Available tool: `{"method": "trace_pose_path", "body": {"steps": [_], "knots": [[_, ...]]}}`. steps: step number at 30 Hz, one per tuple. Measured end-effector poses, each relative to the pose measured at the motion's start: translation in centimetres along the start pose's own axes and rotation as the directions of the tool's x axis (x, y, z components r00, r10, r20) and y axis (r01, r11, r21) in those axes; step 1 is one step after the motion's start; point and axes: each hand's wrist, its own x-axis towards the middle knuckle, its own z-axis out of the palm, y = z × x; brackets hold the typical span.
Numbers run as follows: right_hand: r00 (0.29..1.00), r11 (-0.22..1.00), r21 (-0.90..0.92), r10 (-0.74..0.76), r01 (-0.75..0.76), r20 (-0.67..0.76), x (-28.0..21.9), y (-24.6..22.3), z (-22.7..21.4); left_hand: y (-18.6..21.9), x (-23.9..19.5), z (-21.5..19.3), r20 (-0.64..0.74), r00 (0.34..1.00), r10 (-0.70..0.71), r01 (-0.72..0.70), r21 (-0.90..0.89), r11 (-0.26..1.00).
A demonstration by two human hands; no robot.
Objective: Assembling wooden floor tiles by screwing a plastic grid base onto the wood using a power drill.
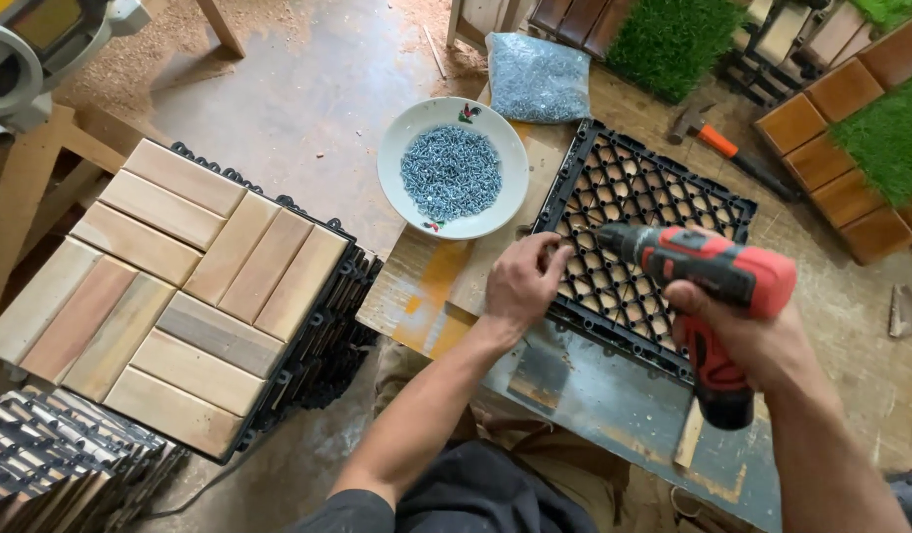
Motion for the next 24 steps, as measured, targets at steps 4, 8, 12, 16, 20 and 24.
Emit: {"method": "trace_pose_path", "body": {"steps": [4, 8, 12, 16, 20, 24], "knots": [[0.999, 0.998, -0.061, 0.007, -0.004, 0.047, 1.9, -4.6, 0.7, -3.5, 0.0, 3.0, 0.016, 1.0, 0.026, -0.03, 0.509, 0.86], [0.998, 0.98, -0.195, 0.049, -0.042, 0.032, 3.7, -6.5, 1.5, -3.8, 0.3, 2.6, 0.023, 0.99, -0.137, 0.114, 0.423, 0.899], [0.995, 0.947, -0.313, 0.092, -0.073, 0.046, 5.2, -7.6, 2.4, -3.5, 0.2, 2.6, 0.028, 0.988, -0.155, 0.13, 0.409, 0.903], [0.991, 0.886, -0.462, 0.023, 0.042, 0.134, 6.7, -9.5, 2.7, -3.4, 0.3, 2.3, 0.037, 0.987, -0.156, 0.127, 0.415, 0.901], [0.976, 0.854, -0.521, 0.097, 0.019, 0.195, 7.9, -10.5, 2.9, -2.3, 0.5, 0.7, 0.035, 0.996, -0.076, 0.057, 0.39, 0.919], [0.966, 0.795, -0.601, 0.082, 0.084, 0.243, 9.1, -10.6, 2.8, -2.3, 3.8, -2.8, -0.199, 0.972, 0.128, -0.063, 0.303, 0.951]]}}
